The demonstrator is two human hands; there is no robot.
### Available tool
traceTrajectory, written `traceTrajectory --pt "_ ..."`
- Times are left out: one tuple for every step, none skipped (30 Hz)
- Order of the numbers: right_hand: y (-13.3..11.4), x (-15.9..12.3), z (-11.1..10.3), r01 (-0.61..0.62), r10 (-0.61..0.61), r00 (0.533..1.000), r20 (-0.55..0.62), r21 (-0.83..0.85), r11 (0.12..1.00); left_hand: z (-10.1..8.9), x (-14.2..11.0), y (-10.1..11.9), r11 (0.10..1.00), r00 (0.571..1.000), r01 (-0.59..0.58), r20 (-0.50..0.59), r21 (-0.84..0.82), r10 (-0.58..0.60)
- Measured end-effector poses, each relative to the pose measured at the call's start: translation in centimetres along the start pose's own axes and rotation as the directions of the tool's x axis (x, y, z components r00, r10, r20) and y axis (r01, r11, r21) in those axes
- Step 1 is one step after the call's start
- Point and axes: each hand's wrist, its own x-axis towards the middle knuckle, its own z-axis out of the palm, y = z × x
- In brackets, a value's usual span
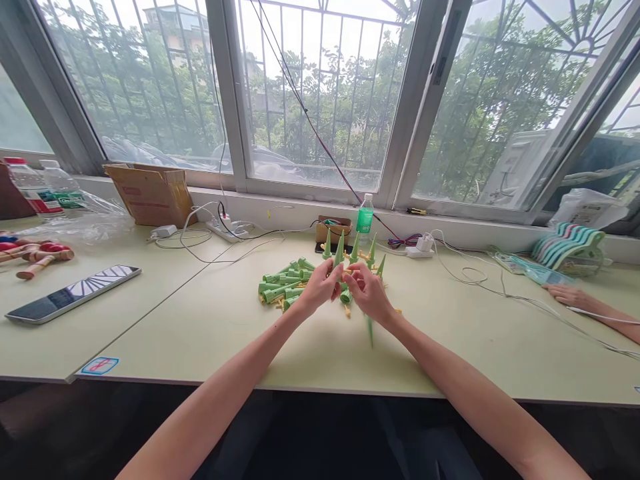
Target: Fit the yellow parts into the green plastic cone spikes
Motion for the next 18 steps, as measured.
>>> traceTrajectory --pt "0.04 0.0 -0.01 0.003 -0.003 1.0 0.006 0.003 1.0 -0.02 -0.02 -0.01 1.0 1.0 0.005 0.003 -0.004 -0.005" --pt "0.07 -0.01 -0.01 0.008 -0.009 1.0 0.013 0.005 1.0 -0.05 -0.03 -0.02 1.0 1.0 0.008 0.005 -0.01 -0.008" --pt "0.1 -0.02 -0.01 0.016 -0.016 1.0 0.019 0.006 1.0 -0.07 -0.05 -0.02 1.0 1.0 0.012 0.008 -0.014 -0.012" --pt "0.13 -0.03 -0.01 0.024 -0.024 0.999 0.022 0.002 1.0 -0.09 -0.06 -0.01 1.0 1.0 0.014 0.01 -0.016 -0.014" --pt "0.16 -0.04 0.0 0.033 -0.032 0.999 0.021 -0.007 0.999 -0.1 -0.08 0.01 1.0 1.0 0.016 0.012 -0.014 -0.016" --pt "0.19 -0.05 0.02 0.04 -0.039 0.999 0.017 -0.019 0.999 -0.1 -0.1 0.05 1.0 1.0 0.018 0.012 -0.011 -0.018" --pt "0.23 -0.05 0.04 0.045 -0.045 0.999 0.013 -0.034 0.998 -0.09 -0.11 0.09 1.0 1.0 0.02 0.013 -0.006 -0.02" --pt "0.26 -0.05 0.05 0.05 -0.05 0.999 0.007 -0.049 0.998 -0.08 -0.13 0.14 1.0 1.0 0.021 0.017 -0.002 -0.021" --pt "0.31 -0.04 0.07 0.054 -0.055 0.999 0.0 -0.063 0.997 -0.05 -0.13 0.18 1.0 1.0 0.022 0.021 -0.003 -0.022" --pt "0.36 -0.04 0.09 0.059 -0.059 0.998 -0.004 -0.073 0.996 -0.03 -0.14 0.23 1.0 0.999 0.024 0.028 -0.007 -0.024" --pt "0.41 -0.04 0.11 0.063 -0.064 0.998 -0.008 -0.081 0.995 -0.01 -0.14 0.27 1.0 0.999 0.026 0.037 -0.014 -0.026" --pt "0.47 -0.04 0.13 0.067 -0.068 0.998 -0.011 -0.087 0.994 0.01 -0.14 0.31 0.999 0.999 0.028 0.045 -0.023 -0.027" --pt "0.52 -0.04 0.15 0.069 -0.071 0.997 -0.015 -0.091 0.993 0.03 -0.14 0.34 0.999 0.998 0.028 0.052 -0.032 -0.026" --pt "0.57 -0.05 0.17 0.072 -0.074 0.997 -0.017 -0.094 0.993 0.04 -0.14 0.37 0.999 0.998 0.028 0.058 -0.04 -0.026" --pt "0.61 -0.05 0.18 0.075 -0.077 0.997 -0.019 -0.096 0.993 0.04 -0.15 0.4 0.999 0.998 0.028 0.063 -0.045 -0.025" --pt "0.65 -0.06 0.19 0.077 -0.079 0.997 -0.02 -0.098 0.992 0.03 -0.16 0.43 0.998 0.997 0.029 0.066 -0.048 -0.026" --pt "0.68 -0.07 0.21 0.078 -0.081 0.997 -0.022 -0.101 0.992 0.02 -0.17 0.46 0.998 0.997 0.031 0.069 -0.048 -0.028" --pt "0.71 -0.07 0.22 0.078 -0.081 0.996 -0.024 -0.108 0.991 0.0 -0.19 0.49 0.998 0.997 0.033 0.071 -0.046 -0.029"
